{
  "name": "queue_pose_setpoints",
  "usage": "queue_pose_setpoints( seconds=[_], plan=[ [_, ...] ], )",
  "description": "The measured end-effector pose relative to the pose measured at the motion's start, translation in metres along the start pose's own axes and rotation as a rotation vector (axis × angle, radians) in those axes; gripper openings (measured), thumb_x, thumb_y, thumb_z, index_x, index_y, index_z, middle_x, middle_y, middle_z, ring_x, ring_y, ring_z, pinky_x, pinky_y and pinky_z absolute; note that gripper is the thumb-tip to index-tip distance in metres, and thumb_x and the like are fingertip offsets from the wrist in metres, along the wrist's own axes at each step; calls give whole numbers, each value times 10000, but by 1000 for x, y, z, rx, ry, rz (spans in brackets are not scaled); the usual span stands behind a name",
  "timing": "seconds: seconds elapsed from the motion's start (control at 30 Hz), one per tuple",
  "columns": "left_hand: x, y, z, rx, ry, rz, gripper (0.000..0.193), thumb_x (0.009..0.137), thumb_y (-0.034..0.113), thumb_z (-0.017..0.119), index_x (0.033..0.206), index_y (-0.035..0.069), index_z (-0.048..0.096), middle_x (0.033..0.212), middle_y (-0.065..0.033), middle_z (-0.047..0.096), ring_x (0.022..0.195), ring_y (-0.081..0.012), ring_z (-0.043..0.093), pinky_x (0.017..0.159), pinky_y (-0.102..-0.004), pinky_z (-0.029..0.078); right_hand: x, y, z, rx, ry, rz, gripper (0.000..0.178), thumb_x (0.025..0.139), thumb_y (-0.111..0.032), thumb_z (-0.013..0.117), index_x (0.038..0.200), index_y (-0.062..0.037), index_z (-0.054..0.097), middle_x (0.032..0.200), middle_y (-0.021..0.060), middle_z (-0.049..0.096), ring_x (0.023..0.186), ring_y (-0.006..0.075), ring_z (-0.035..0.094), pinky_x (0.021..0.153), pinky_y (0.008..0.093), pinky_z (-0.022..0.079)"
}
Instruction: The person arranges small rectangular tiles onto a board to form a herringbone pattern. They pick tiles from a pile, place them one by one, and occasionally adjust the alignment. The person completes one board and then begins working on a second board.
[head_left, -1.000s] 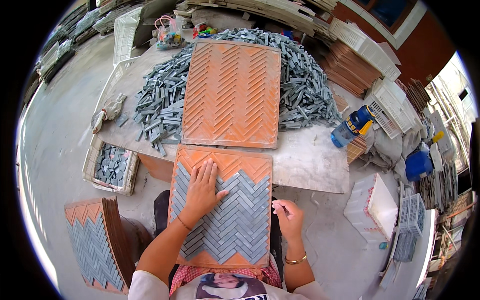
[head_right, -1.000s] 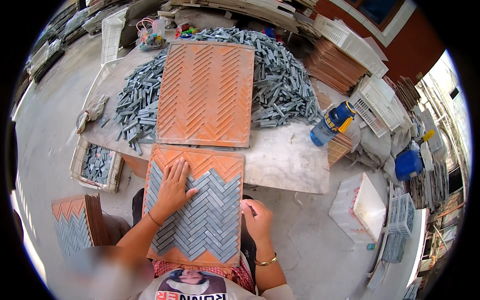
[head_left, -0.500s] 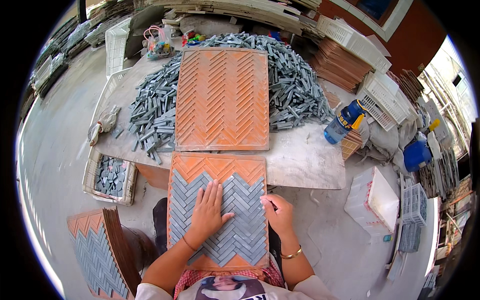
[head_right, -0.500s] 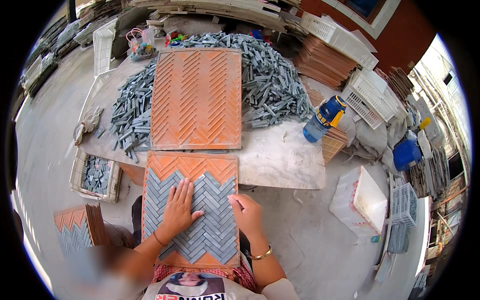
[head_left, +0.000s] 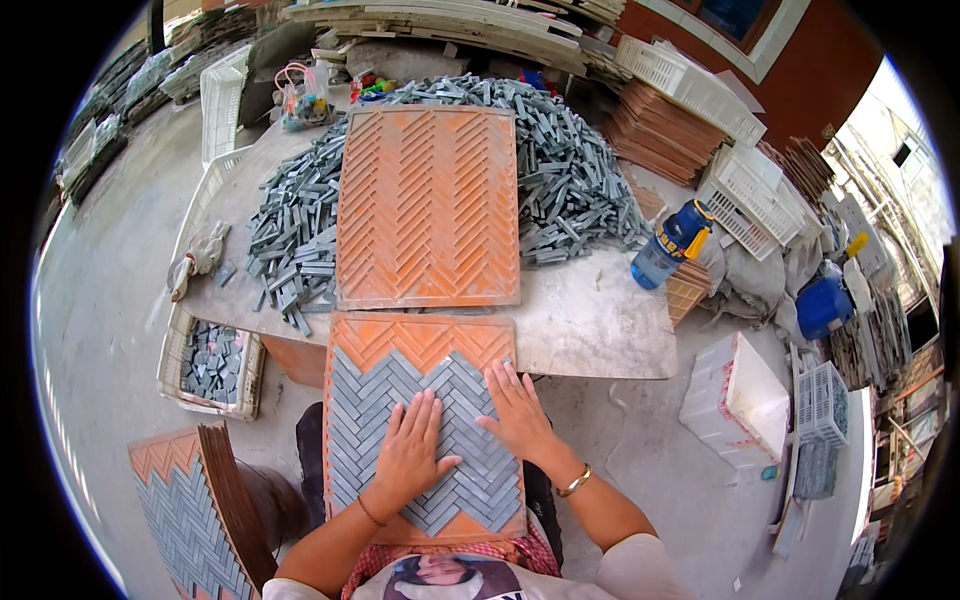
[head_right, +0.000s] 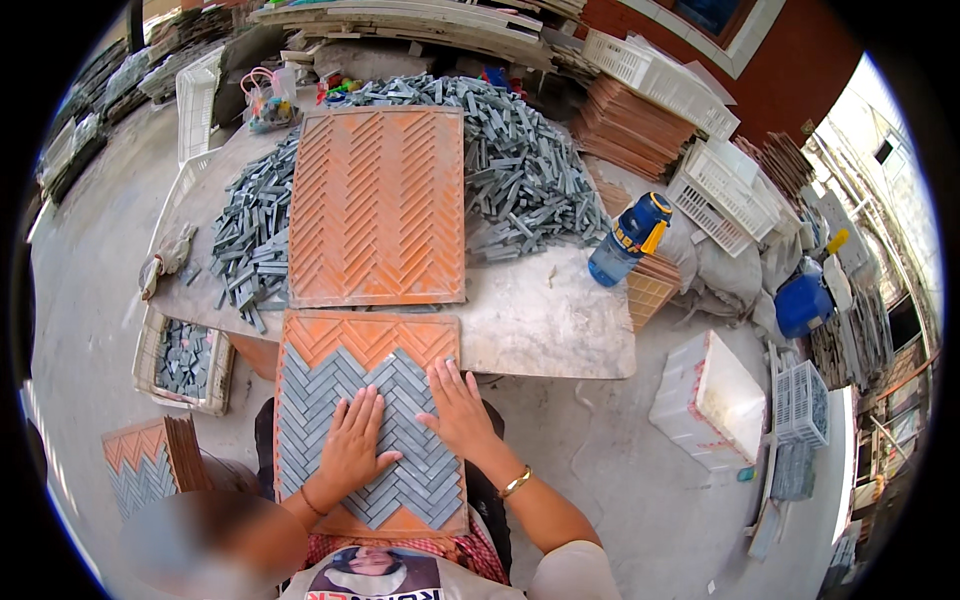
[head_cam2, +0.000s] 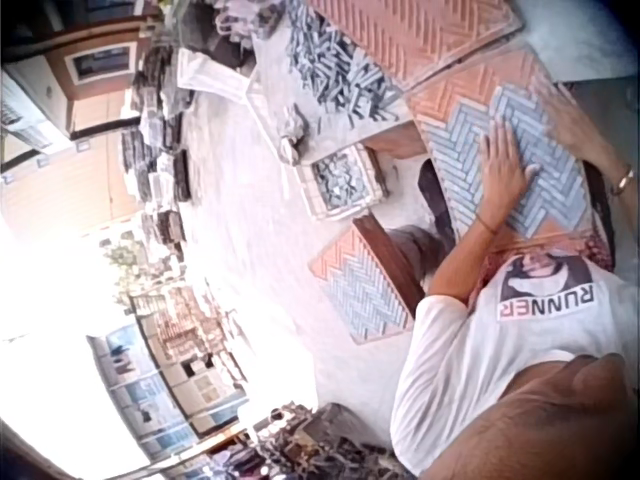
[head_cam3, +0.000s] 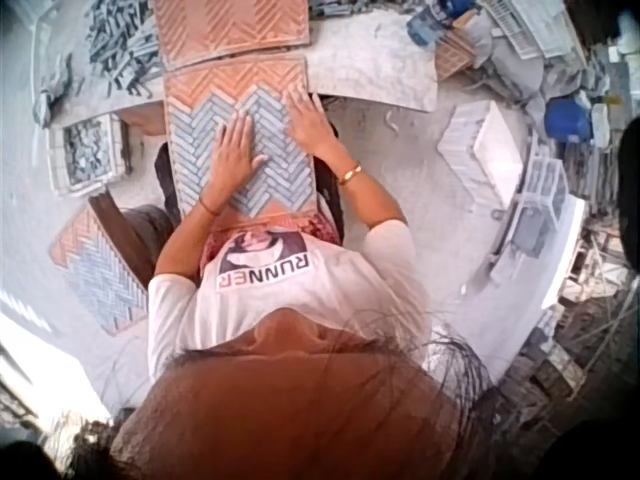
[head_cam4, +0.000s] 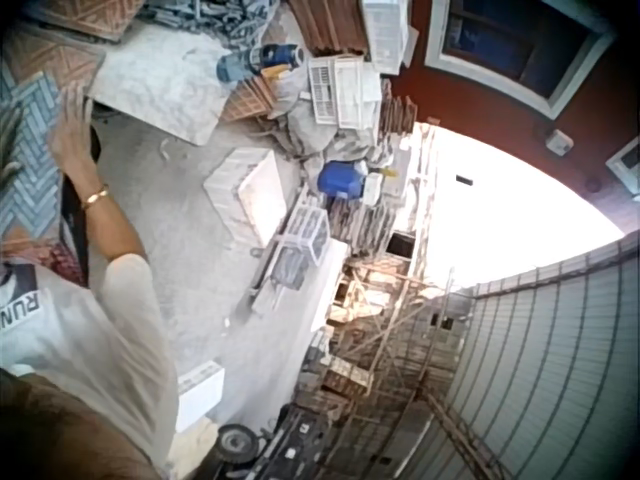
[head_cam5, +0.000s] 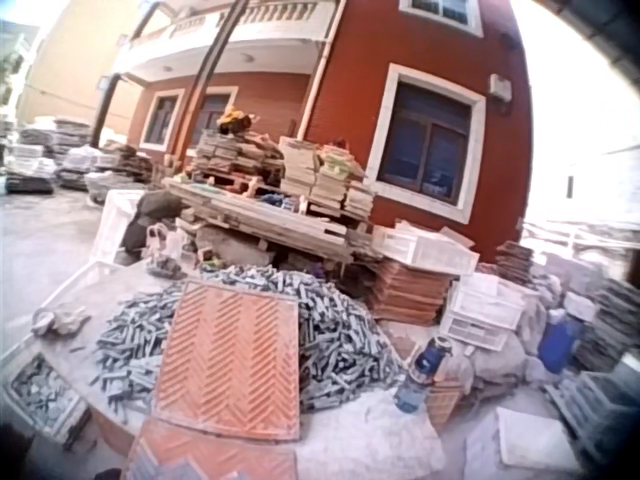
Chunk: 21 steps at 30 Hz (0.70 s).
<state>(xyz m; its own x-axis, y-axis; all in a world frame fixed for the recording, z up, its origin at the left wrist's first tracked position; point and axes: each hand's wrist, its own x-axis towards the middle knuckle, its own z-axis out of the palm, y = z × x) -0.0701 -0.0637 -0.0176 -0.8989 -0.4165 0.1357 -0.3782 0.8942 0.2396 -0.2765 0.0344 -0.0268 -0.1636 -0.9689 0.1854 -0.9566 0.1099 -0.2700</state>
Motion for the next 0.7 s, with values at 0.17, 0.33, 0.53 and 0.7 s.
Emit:
queue_pose_setpoints(
  seconds=[0.17, 0.33, 0.53, 0.7],
  plan=[
    [-12, -5, -5, -32, 17, -32, 876, 849, 587, 505, 1420, -48, 308, 1503, -196, 287, 1404, -319, 253, 1137, -471, 191, 10, -4, 3, -5, -87, -33, 798, 868, -447, 581, 1445, 13, 277, 1508, 204, 266, 1410, 343, 234, 1114, 532, 212],
    [-23, 0, 7, -157, 43, -8, 843, 888, 573, 436, 1432, -50, 272, 1520, -188, 246, 1424, -302, 209, 1149, -456, 166, 0, 2, 3, 67, -146, 39, 794, 887, -387, 572, 1468, 19, 214, 1535, 218, 194, 1429, 380, 157, 1123, 556, 144],
    [-35, 10, 20, -283, -4, -7, 891, 855, 546, 491, 1441, -72, 224, 1536, -186, 201, 1444, -281, 153, 1162, -456, 122, -10, 36, -3, 0, -192, 17, 765, 869, -311, 560, 1432, 92, 235, 1484, 321, 220, 1405, 448, 140, 1158, 504, 82],
    [-42, 16, 45, -392, 121, 6, 920, 822, 507, 585, 1412, -114, 248, 1512, -230, 229, 1435, -299, 173, 1161, -469, 110, -2, 44, 3, 39, -167, -121, 669, 911, -230, 525, 1420, 106, 251, 1472, 336, 228, 1392, 454, 175, 1157, 487, 105]
  ],
)
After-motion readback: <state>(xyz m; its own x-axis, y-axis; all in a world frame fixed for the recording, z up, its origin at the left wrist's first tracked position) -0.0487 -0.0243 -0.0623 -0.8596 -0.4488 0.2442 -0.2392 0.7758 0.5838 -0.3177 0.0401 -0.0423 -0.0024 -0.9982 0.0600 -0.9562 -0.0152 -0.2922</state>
